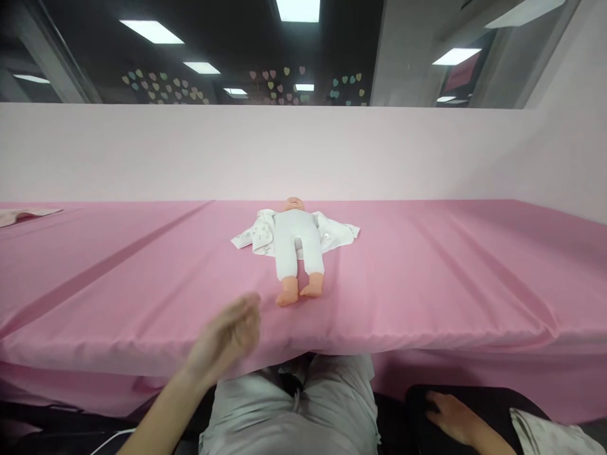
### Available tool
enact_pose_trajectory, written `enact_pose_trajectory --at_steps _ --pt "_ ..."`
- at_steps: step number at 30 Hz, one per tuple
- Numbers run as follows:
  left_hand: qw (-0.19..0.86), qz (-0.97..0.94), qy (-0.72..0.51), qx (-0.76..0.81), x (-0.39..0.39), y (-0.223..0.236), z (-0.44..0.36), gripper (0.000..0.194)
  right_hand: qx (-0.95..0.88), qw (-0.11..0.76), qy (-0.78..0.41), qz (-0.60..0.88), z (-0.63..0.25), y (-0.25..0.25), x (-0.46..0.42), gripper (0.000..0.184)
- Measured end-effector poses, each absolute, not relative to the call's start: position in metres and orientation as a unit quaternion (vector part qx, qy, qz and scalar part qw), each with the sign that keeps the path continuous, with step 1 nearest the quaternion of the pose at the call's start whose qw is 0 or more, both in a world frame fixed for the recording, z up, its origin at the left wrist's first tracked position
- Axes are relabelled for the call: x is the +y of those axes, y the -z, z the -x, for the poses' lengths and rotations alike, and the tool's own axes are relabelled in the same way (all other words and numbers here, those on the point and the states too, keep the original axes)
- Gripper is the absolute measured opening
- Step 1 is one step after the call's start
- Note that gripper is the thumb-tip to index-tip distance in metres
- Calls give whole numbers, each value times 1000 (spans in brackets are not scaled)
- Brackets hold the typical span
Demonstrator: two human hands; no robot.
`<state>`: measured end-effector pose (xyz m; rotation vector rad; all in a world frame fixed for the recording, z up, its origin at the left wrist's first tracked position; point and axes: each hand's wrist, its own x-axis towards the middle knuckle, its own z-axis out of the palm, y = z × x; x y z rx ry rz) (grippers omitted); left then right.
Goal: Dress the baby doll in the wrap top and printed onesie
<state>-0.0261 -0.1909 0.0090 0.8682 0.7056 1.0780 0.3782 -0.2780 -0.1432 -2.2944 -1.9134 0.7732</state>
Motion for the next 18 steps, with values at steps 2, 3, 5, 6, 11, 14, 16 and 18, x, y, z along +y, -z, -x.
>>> enact_pose_trajectory --at_steps 2,3,5,6,11,14,16,18 --pt "643 -359 -593 326 -141 -32 16 20 -683 8 -348 642 -328 94 -264 46" --pt "589 -386 -620 346 -111 -37 9 20 -725 15 -380 574 -302 64 -255 48" --pt "442 -465 -617 456 -46 -38 -6 27 -791 -2 -428 438 -256 1 -231 49" --pt "364 -506 -558 548 -13 -35 -12 31 -804 -18 -457 381 -236 -27 -214 49" --pt "227 -501 -513 659 111 -21 -10 49 -882 69 -296 359 -167 -84 -91 32" --pt "148 -532 -389 737 143 -8 7 41 -869 177 -51 459 -141 -60 -14 32" --pt "82 -540 -329 770 152 3 16 39 -882 158 30 443 -125 -44 30 30" --pt "23 -548 -313 775 154 10 20 37 -886 125 58 443 -108 -35 66 30"
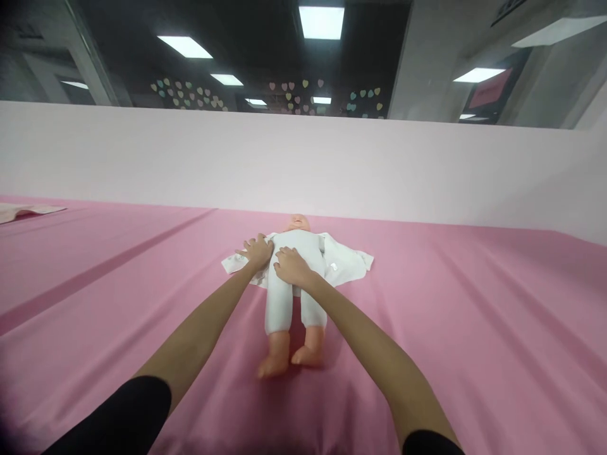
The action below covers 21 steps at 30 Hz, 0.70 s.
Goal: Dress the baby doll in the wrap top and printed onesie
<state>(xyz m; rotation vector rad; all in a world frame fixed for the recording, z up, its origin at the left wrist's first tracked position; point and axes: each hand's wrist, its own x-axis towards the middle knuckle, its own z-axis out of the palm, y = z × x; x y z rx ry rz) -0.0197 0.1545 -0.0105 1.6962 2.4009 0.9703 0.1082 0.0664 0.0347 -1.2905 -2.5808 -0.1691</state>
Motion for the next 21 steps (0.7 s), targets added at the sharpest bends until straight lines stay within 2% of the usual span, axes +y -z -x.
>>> enact_pose_trajectory --at_steps 3,6,9,13,21 --pt "-9 -593 -266 760 148 13 23 32 -875 69 74 474 -79 -33 106 27" --pt "10 -630 -223 744 136 11 36 36 -883 29 84 461 -54 -30 128 26" --pt "26 -633 -231 738 121 15 58 43 -887 15 112 447 -42 -20 134 33" --pt "13 -597 -300 744 103 30 78 50 -882 11 153 446 -37 -7 127 37" --pt "43 -562 -483 670 91 41 89 39 -828 26 219 515 -12 5 115 42"
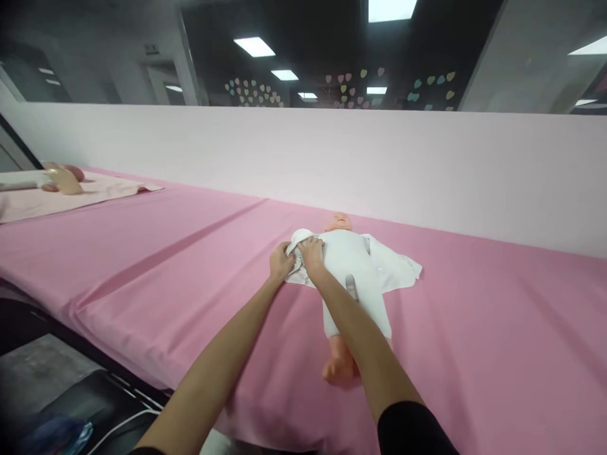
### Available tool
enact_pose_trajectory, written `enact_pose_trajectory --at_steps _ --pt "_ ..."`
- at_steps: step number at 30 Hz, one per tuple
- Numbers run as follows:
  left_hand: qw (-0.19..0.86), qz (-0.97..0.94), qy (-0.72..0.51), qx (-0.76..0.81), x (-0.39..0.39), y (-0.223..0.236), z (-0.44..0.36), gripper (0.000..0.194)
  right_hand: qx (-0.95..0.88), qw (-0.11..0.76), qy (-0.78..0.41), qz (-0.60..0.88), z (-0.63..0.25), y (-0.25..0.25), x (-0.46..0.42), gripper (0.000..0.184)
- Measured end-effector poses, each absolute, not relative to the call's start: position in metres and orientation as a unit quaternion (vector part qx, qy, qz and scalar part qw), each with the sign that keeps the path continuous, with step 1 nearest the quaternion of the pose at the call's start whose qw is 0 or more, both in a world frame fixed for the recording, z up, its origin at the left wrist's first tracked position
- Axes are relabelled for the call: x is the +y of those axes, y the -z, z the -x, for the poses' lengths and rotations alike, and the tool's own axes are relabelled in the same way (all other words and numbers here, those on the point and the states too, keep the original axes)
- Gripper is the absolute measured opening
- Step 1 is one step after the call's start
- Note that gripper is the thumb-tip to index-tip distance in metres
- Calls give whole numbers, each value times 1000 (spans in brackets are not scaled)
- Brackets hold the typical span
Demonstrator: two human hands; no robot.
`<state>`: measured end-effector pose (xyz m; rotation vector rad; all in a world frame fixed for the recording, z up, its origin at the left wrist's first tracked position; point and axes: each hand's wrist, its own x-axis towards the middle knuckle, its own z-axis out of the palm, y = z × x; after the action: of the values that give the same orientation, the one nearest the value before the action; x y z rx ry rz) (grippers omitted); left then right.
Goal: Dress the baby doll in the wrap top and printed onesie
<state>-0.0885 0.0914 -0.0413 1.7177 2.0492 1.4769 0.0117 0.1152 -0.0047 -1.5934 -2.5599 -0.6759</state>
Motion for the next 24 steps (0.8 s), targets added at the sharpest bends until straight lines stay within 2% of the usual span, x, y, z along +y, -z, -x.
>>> enact_pose_trajectory --at_steps 6,10,15,18,24 --pt "121 -498 -602 613 87 45 90 32 -825 32 233 513 -12 5 127 46" --pt "248 -364 -680 586 93 47 93 46 -836 66 211 502 -18 7 131 40" --pt "326 -298 -730 521 99 50 93 61 -802 145 173 553 -22 6 135 38" --pt "331 -304 -751 485 98 49 91 65 -781 188 147 577 -25 2 136 41" --pt "270 -357 -726 522 100 51 93 54 -745 236 109 615 -29 -5 136 45"
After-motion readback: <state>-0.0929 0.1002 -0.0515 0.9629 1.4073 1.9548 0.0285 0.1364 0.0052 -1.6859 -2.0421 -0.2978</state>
